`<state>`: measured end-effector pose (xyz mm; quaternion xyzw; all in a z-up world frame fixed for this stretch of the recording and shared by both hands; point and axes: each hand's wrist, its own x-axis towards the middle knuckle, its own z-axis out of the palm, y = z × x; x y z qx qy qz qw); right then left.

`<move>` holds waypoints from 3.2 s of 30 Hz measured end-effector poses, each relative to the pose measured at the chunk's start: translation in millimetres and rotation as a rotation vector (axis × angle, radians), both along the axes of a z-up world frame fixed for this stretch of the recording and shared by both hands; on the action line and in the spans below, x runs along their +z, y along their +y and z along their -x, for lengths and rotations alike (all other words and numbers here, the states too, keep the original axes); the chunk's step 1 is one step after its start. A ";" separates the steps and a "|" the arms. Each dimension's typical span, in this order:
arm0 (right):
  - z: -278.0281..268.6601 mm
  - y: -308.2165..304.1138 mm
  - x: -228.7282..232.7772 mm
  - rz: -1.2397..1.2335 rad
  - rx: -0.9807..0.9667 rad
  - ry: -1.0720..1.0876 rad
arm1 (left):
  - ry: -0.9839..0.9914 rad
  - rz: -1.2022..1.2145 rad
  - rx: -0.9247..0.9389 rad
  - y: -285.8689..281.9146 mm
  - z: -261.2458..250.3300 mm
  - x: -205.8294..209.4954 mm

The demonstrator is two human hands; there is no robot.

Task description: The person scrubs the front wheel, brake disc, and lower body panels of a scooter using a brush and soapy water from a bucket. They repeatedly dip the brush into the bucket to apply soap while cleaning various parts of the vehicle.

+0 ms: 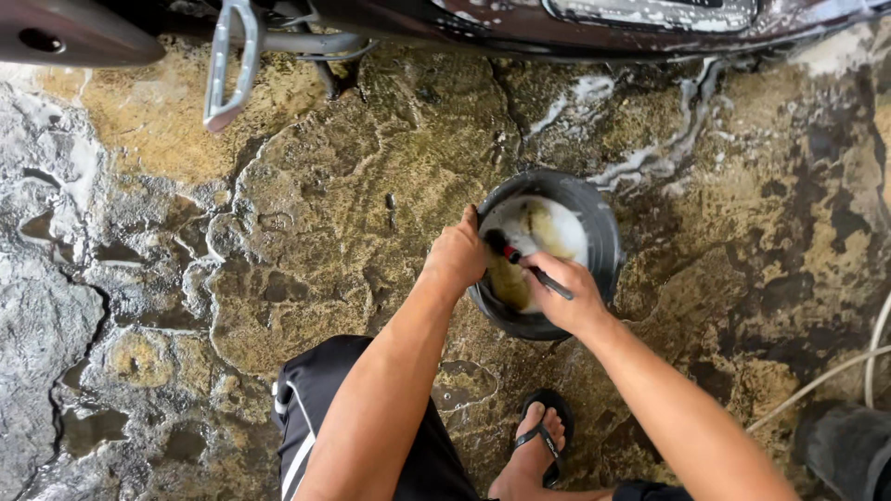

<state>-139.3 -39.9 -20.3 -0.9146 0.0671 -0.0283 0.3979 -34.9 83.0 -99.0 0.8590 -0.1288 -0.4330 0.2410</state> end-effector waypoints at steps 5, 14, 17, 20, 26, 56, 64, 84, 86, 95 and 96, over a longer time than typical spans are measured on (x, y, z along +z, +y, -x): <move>-7.6 16.6 4.9 0.200 -0.038 0.023 | 0.013 0.012 0.023 19.9 -15.6 -10.5; 13.5 11.6 4.0 0.124 -0.252 0.071 | 0.011 -0.092 -0.072 43.7 -27.9 -3.7; 6.1 19.1 6.3 0.060 -0.342 0.161 | 0.001 -0.099 -0.066 43.7 -26.6 24.1; 1.3 28.5 10.7 0.119 -0.367 0.261 | -0.028 -0.088 -0.099 49.6 -25.8 90.6; -0.5 38.5 2.4 0.223 -0.362 0.105 | -0.147 -0.045 -0.091 65.6 -23.4 129.1; -111.3 -29.5 62.7 0.302 -0.275 -0.934 | -0.183 -0.019 -0.027 73.0 -45.8 128.0; -115.4 -50.3 70.4 0.412 -0.288 -0.865 | -0.189 -0.009 -0.015 76.4 -46.0 135.3; -117.3 -14.9 -2.5 0.344 -0.410 -1.091 | -0.263 -0.026 -0.035 74.8 -29.2 140.7; -121.4 16.5 8.8 0.337 -0.278 -1.063 | -0.268 -0.026 -0.026 74.6 -31.4 146.8; -116.5 -28.2 -25.0 0.288 -0.223 -1.061 | -0.252 -0.068 -0.048 78.2 -26.5 149.5; -116.8 -39.4 -27.9 0.300 -0.248 -1.077 | -0.257 -0.067 -0.046 77.6 -25.9 150.2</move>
